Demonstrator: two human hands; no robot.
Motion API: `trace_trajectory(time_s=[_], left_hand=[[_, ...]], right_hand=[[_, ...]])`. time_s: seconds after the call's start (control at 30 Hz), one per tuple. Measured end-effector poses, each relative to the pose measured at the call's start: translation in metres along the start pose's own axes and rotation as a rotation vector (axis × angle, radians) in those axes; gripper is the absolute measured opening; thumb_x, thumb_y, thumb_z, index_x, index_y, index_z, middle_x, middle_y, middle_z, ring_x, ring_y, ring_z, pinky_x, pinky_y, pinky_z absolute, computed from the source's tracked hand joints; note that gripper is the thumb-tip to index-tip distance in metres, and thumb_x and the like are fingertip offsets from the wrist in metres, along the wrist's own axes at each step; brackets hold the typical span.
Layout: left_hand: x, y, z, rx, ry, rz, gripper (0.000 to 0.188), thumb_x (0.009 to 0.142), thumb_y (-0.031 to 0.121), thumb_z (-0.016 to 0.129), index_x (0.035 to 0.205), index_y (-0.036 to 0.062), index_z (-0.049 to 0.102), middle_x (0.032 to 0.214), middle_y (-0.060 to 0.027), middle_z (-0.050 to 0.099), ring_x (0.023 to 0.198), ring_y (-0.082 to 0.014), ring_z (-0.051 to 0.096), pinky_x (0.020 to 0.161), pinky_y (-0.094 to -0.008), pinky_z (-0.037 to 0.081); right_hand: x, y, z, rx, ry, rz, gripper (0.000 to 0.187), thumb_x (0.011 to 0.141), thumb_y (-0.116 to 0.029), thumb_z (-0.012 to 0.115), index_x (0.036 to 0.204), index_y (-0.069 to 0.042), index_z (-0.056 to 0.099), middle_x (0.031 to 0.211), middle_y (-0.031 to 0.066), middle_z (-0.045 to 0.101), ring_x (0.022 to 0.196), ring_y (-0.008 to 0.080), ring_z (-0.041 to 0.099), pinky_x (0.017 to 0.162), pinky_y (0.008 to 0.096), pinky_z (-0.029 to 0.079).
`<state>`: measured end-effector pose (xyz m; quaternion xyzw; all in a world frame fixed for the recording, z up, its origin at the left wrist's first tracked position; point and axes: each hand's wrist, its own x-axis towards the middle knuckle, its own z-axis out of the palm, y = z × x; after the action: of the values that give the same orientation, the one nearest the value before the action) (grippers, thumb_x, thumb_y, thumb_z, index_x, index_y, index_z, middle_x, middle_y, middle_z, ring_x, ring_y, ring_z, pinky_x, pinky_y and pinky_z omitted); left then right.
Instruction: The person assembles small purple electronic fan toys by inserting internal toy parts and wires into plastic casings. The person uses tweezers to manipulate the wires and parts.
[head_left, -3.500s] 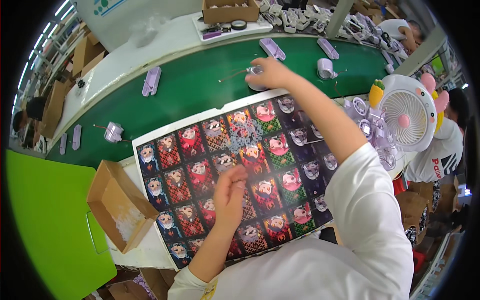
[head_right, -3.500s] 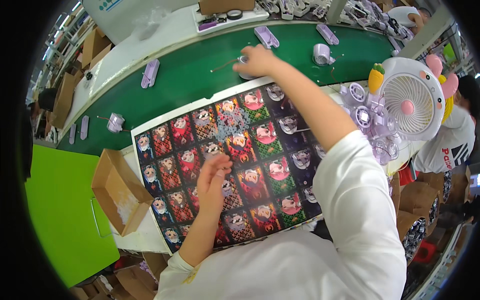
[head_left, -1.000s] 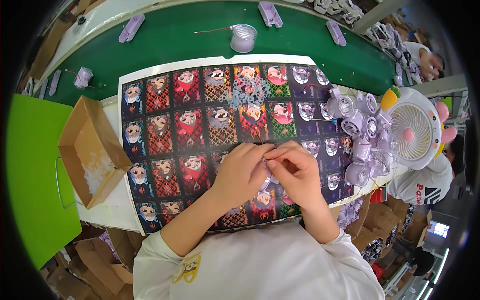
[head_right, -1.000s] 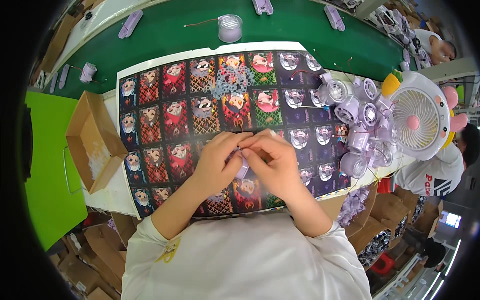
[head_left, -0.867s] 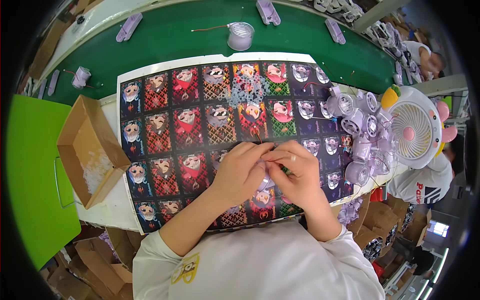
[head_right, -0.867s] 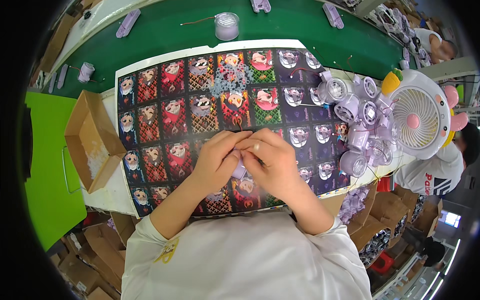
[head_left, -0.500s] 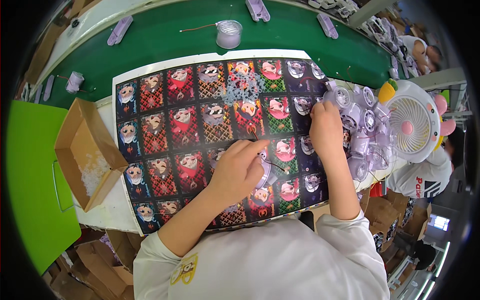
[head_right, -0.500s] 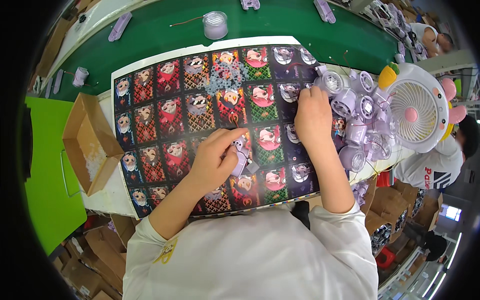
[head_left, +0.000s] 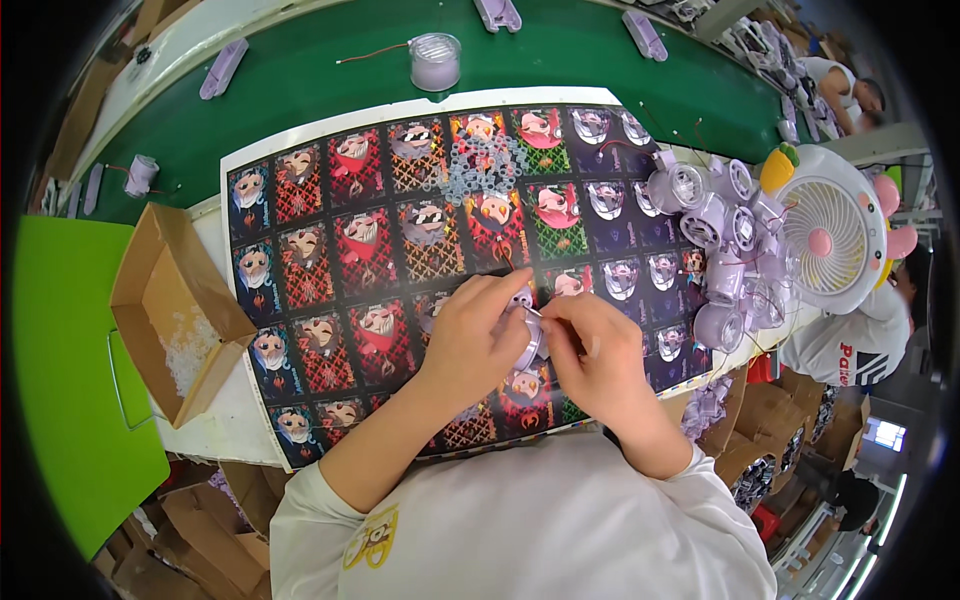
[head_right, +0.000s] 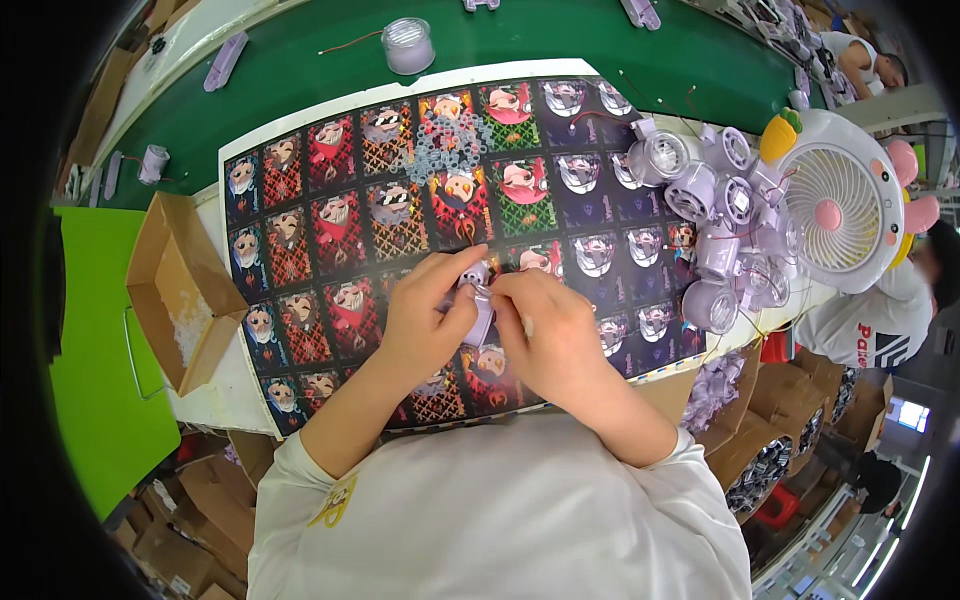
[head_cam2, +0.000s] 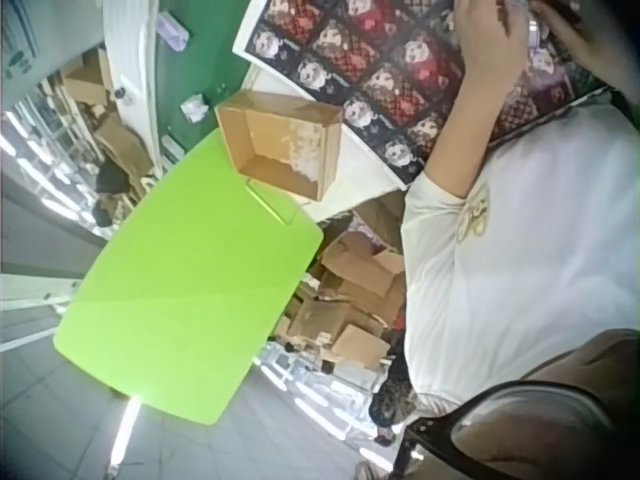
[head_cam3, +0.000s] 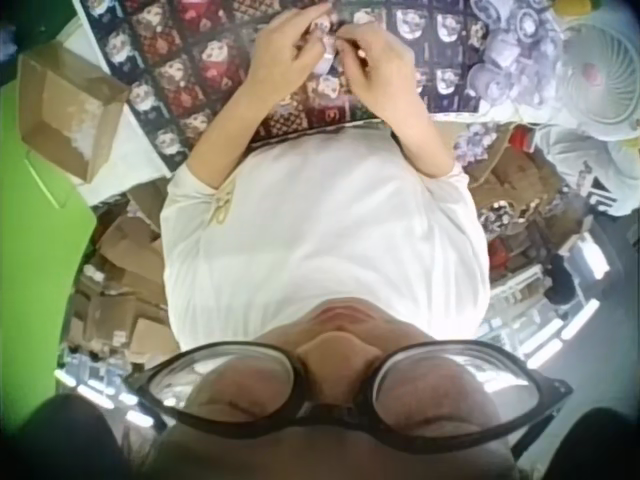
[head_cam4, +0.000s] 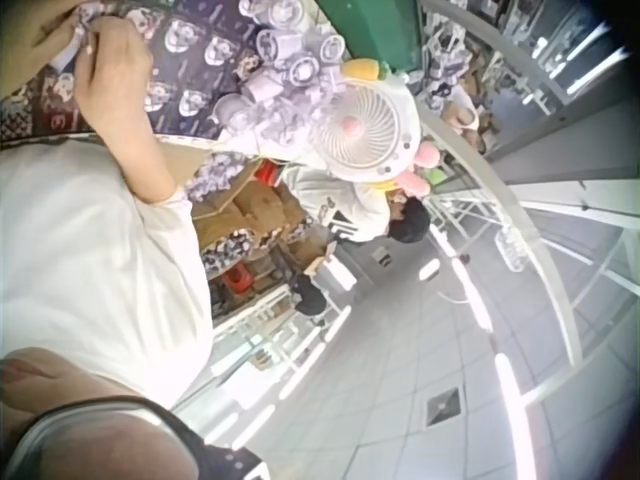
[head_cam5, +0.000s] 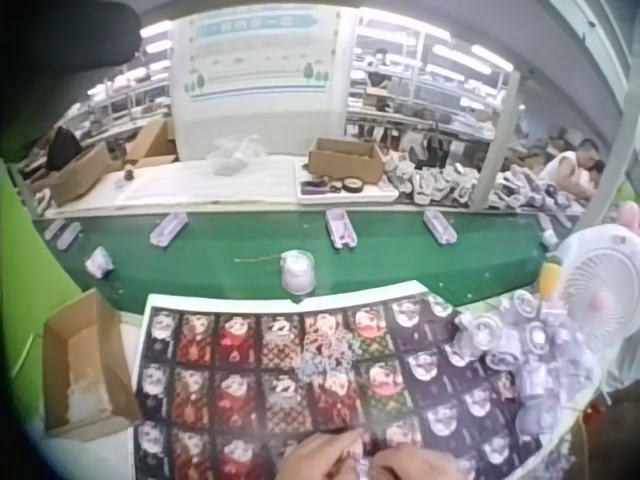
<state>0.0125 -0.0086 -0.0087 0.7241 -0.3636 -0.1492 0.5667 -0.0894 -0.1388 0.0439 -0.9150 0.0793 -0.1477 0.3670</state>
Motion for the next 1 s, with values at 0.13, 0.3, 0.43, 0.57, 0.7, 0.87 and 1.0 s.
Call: trace_trajectory(time_s=[0.13, 0.3, 0.43, 0.57, 0.7, 0.87, 1.0], left_hand=[[0.000, 0.003, 0.002, 0.025, 0.018, -0.015, 0.035, 0.082, -0.002, 0.056, 0.116, -0.0011, 0.064, 0.093, -0.0173, 0.065, 0.079, -0.0285, 0.065, 0.067, -0.0349, 0.051], [0.000, 0.001, 0.004, 0.040, 0.048, 0.007, 0.034, 0.082, -0.001, 0.056, 0.115, -0.0011, 0.065, 0.092, -0.0176, 0.065, 0.078, -0.0294, 0.065, 0.065, -0.0357, 0.051], [0.001, 0.004, 0.003, 0.026, 0.035, -0.001, 0.034, 0.081, 0.001, 0.059, 0.113, -0.0051, 0.062, 0.092, -0.0187, 0.065, 0.082, -0.0347, 0.061, 0.072, -0.0432, 0.049], [0.002, 0.004, 0.003, 0.033, 0.041, -0.001, 0.032, 0.081, 0.001, 0.058, 0.112, -0.0055, 0.062, 0.092, -0.0190, 0.065, 0.084, -0.0352, 0.061, 0.074, -0.0438, 0.050], [0.001, 0.004, -0.001, 0.085, -0.003, 0.055, 0.031, 0.083, 0.001, 0.056, 0.112, -0.0048, 0.063, 0.091, -0.0187, 0.065, 0.080, -0.0328, 0.063, 0.070, -0.0407, 0.050], [0.002, 0.003, 0.000, 0.070, -0.038, 0.043, 0.029, 0.083, 0.003, 0.057, 0.110, -0.0060, 0.063, 0.094, -0.0199, 0.066, 0.086, -0.0355, 0.063, 0.075, -0.0450, 0.050], [0.001, 0.003, -0.001, 0.048, -0.032, -0.010, 0.028, 0.085, 0.004, 0.055, 0.110, -0.0051, 0.063, 0.093, -0.0199, 0.065, 0.088, -0.0363, 0.062, 0.077, -0.0452, 0.049]], right_hand=[[-0.005, -0.012, 0.015, -0.090, 0.130, 0.085, 0.018, 0.080, 0.011, 0.063, 0.096, 0.002, 0.065, 0.083, 0.0147, 0.063, 0.069, 0.0295, 0.063, 0.061, 0.0336, 0.050], [-0.008, -0.007, 0.019, -0.076, 0.159, 0.089, 0.027, 0.079, 0.011, 0.062, 0.103, 0.001, 0.067, 0.086, 0.0145, 0.061, 0.072, 0.0299, 0.063, 0.062, 0.0362, 0.051], [-0.007, -0.003, 0.020, -0.096, 0.167, 0.029, 0.032, 0.078, 0.010, 0.062, 0.107, -0.001, 0.067, 0.087, 0.0134, 0.059, 0.072, 0.0302, 0.063, 0.061, 0.0386, 0.052], [0.003, -0.001, 0.014, -0.071, 0.122, 0.016, 0.031, 0.075, 0.015, 0.062, 0.102, 0.001, 0.069, 0.084, 0.0151, 0.062, 0.070, 0.0283, 0.061, 0.063, 0.0331, 0.050], [0.031, 0.016, -0.029, -0.211, -0.269, -0.250, 0.037, 0.065, 0.010, 0.064, 0.099, -0.002, 0.070, 0.081, 0.0118, 0.060, 0.069, 0.0300, 0.062, 0.057, 0.0368, 0.050], [0.068, 0.012, -0.045, -0.316, -0.442, -0.496, 0.038, 0.060, 0.003, 0.067, 0.097, -0.002, 0.070, 0.076, 0.0064, 0.057, 0.066, 0.0278, 0.060, 0.053, 0.0388, 0.047], [0.071, 0.016, -0.048, -0.362, -0.460, -0.389, 0.032, 0.062, 0.000, 0.067, 0.093, -0.004, 0.071, 0.076, 0.0071, 0.057, 0.066, 0.0296, 0.060, 0.055, 0.0404, 0.047]])
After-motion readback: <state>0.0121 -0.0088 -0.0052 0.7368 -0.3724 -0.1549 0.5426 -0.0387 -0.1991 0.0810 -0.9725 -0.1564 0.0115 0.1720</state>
